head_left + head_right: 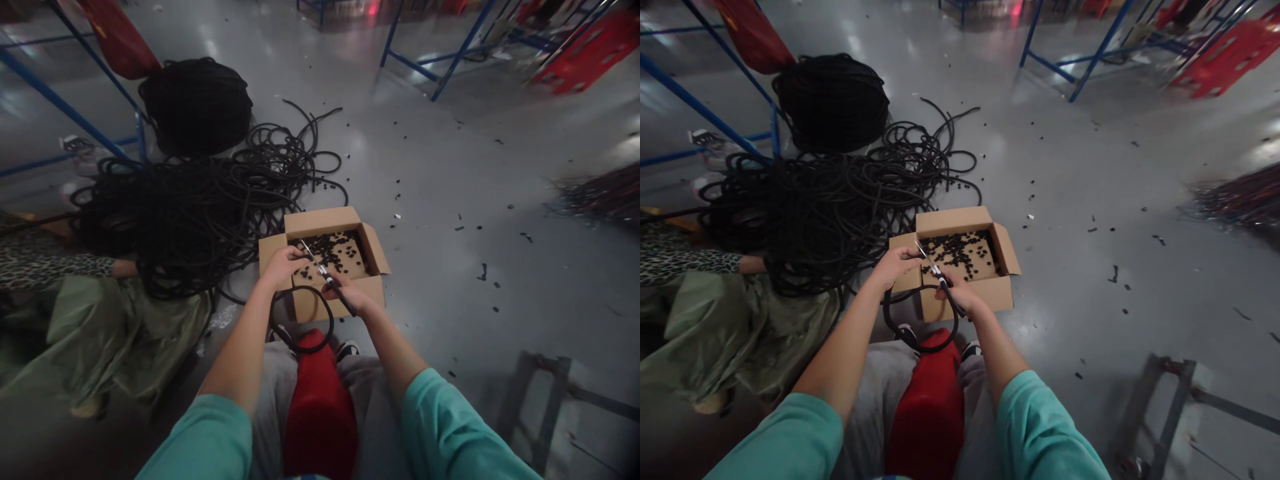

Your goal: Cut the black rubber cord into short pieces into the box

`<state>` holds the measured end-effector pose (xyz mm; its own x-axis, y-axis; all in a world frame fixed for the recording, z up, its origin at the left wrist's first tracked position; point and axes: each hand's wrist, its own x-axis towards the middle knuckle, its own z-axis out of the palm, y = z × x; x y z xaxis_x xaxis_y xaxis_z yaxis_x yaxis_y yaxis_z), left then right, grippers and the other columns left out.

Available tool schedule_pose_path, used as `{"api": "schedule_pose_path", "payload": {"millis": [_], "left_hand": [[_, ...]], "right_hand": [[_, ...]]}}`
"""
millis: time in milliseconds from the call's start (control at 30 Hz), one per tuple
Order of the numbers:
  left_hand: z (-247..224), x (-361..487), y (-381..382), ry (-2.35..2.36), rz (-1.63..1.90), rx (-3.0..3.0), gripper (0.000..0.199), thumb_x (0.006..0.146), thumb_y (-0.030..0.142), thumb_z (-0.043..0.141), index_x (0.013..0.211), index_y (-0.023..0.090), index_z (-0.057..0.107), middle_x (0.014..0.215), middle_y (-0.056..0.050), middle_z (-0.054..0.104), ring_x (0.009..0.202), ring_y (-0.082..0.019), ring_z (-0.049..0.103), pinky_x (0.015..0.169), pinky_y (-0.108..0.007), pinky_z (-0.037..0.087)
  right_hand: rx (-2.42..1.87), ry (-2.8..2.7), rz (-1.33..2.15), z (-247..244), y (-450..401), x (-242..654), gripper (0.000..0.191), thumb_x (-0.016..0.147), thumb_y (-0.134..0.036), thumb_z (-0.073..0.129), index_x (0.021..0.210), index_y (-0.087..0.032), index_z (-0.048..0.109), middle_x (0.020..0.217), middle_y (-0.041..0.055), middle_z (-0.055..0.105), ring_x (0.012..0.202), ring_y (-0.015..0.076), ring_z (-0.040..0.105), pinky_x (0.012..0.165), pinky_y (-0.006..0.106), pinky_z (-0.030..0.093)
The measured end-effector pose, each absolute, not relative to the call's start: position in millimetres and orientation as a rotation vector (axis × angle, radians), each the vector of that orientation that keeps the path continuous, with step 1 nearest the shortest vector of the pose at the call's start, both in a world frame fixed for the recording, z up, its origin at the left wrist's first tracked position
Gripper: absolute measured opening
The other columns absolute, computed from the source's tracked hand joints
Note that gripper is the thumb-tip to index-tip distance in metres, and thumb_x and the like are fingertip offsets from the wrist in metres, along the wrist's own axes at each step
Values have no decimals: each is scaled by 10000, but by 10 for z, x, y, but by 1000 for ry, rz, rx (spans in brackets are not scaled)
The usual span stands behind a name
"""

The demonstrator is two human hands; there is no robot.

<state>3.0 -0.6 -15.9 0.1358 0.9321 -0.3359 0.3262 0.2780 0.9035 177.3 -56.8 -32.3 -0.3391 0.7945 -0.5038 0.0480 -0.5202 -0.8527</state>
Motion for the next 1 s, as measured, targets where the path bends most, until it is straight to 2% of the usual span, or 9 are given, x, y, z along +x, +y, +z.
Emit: {"api": "schedule_pose_path", "payload": {"millis": [100,200,267,367,567,700,867,1000], "left_hand": [[-246,-5,30,1405,721,1312,187,564,264,619,683,136,551,613,24,552,536,-75,466,540,-210,349],[-328,-27,62,1409,739,1390,176,567,263,607,671,138,538,643,15,562,586,-91,496,592,-226,369],[-359,-29,71,1428,735,1464,156,567,246,599,660,142,528,657,14,566,609,-98,503,614,-231,374],[-360,-19,66,1488,696,1570,128,569,221,588,646,147,516,647,18,559,609,-102,493,608,-232,369],[-310,-12,49,1508,664,1635,96,588,202,572,643,154,509,673,12,568,627,-106,498,616,-235,377],[-301,-17,48,1507,673,1636,99,592,208,578,648,158,512,677,12,576,629,-110,503,617,-239,385],[-324,-17,55,1524,682,1632,104,594,210,588,668,160,533,708,5,593,665,-120,522,647,-252,395],[-353,-23,59,1514,736,1565,138,591,236,604,685,156,544,712,-2,597,670,-117,528,657,-252,401]], "right_hand": [[-1434,-1167,1822,-364,-565,1765,632,489,-101,573,1115,-171,524,676,-42,547,658,119,493,684,269,391],[-1494,-1284,1678,-360,-558,1752,597,492,-100,579,1084,-168,560,789,-20,579,732,134,504,749,293,395],[-1536,-1341,1599,-338,-556,1744,584,490,-95,583,1070,-171,577,877,-10,593,792,147,511,793,301,389],[-1579,-1373,1543,-324,-561,1735,573,495,-99,590,1064,-174,589,901,-10,605,830,160,523,813,302,391],[-1567,-1384,1532,-437,-565,1734,492,521,-158,602,1011,-185,627,796,-27,608,789,167,535,751,292,413],[-1533,-1335,1555,-454,-549,1725,493,491,-154,618,983,-177,641,738,-36,577,727,139,513,678,248,402],[-1559,-1179,1660,-386,-555,1719,475,497,-177,604,969,-142,636,537,-59,453,503,77,395,513,214,326],[-1562,-1112,1672,-373,-563,1749,475,510,-190,579,981,-133,613,515,-68,415,468,66,347,491,217,295]]}}
